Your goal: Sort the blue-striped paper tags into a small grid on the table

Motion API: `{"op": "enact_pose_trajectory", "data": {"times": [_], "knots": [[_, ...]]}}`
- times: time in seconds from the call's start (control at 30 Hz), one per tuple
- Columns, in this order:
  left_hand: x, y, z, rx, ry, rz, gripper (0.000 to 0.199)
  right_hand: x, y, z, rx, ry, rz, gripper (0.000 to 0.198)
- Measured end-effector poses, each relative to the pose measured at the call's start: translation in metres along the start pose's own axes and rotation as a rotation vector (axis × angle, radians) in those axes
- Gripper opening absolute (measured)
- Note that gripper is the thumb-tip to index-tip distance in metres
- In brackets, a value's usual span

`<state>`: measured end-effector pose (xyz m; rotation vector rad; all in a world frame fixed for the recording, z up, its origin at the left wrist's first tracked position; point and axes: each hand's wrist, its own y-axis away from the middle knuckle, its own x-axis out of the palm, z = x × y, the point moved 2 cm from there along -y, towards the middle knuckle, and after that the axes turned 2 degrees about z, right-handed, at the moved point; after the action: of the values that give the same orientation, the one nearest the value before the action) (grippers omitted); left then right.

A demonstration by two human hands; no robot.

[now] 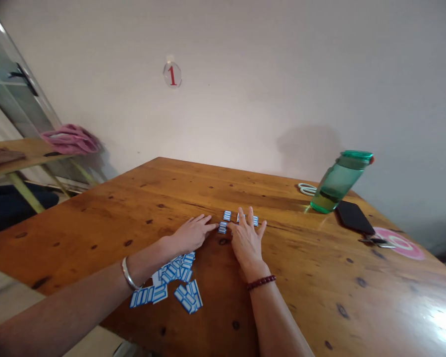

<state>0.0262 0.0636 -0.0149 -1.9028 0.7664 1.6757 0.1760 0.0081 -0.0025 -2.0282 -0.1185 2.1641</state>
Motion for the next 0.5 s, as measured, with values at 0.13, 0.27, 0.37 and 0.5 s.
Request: {"op": "enact_pose_trajectory", "data": {"times": [0.13, 0.27, 0.37, 0.5], "knots": [[0.000, -0.001, 0.000, 0.003, -0.009, 0.000, 0.045, 0.001, 0.000, 0.000, 0.002, 0.008, 0.002, 0.046], [-0.002, 0.000, -0.001, -0.003, 0.011, -0.013, 0.041, -0.002, 0.000, 0.000, 0.014, 0.010, -0.023, 0.045], [-0.005, 0.000, -0.001, -0.010, 0.028, -0.035, 0.040, -0.004, 0.001, -0.003, 0.080, -0.010, -0.088, 0.044], [-0.015, 0.007, 0.003, -0.016, 0.040, -0.055, 0.042, -0.004, 0.001, -0.007, 0.139, -0.021, -0.173, 0.041]]}}
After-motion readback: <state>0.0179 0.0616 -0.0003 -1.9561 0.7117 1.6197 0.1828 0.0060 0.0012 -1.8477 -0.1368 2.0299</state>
